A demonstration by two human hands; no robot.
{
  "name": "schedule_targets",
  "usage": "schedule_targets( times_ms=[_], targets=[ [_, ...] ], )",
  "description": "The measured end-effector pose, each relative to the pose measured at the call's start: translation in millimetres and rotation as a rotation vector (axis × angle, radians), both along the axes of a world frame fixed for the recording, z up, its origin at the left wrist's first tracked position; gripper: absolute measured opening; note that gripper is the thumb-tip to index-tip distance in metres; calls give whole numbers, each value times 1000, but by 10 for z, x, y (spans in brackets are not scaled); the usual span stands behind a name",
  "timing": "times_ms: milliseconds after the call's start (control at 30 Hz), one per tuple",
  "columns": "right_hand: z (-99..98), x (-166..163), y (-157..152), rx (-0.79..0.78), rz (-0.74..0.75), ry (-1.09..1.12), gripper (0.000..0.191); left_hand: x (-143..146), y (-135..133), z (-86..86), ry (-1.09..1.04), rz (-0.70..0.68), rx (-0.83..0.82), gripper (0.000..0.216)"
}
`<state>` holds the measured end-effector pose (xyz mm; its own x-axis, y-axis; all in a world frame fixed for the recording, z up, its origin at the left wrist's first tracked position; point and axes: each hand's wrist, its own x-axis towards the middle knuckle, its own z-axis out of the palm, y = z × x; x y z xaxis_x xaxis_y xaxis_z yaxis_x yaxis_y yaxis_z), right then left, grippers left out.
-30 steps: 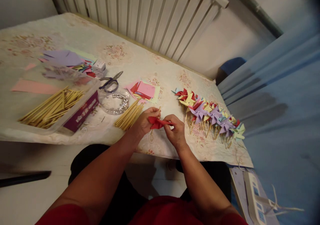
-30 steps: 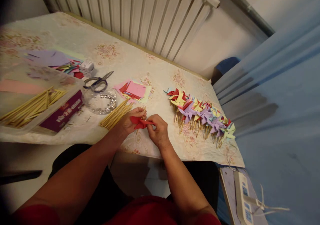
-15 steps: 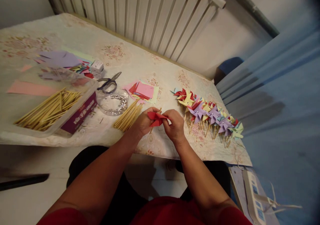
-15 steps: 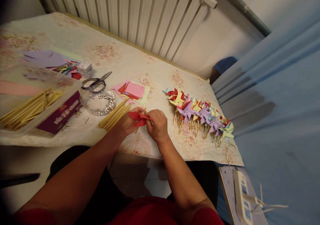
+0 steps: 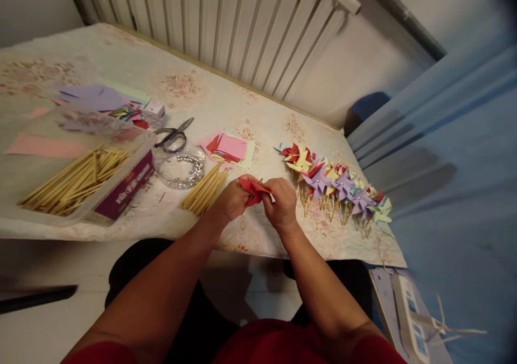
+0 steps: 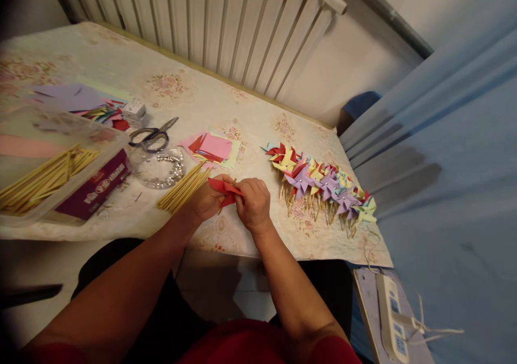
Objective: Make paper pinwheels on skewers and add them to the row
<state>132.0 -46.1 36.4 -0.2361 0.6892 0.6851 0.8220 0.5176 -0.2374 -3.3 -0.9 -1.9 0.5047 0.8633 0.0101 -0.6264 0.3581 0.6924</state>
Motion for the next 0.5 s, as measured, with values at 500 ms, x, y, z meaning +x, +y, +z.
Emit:
schedule_targets(
  times_ms=[500],
  targets=[
    [-18, 23, 3, 17, -4, -4, 11, -3, -9, 12, 4, -7, 40, 15]
  ],
)
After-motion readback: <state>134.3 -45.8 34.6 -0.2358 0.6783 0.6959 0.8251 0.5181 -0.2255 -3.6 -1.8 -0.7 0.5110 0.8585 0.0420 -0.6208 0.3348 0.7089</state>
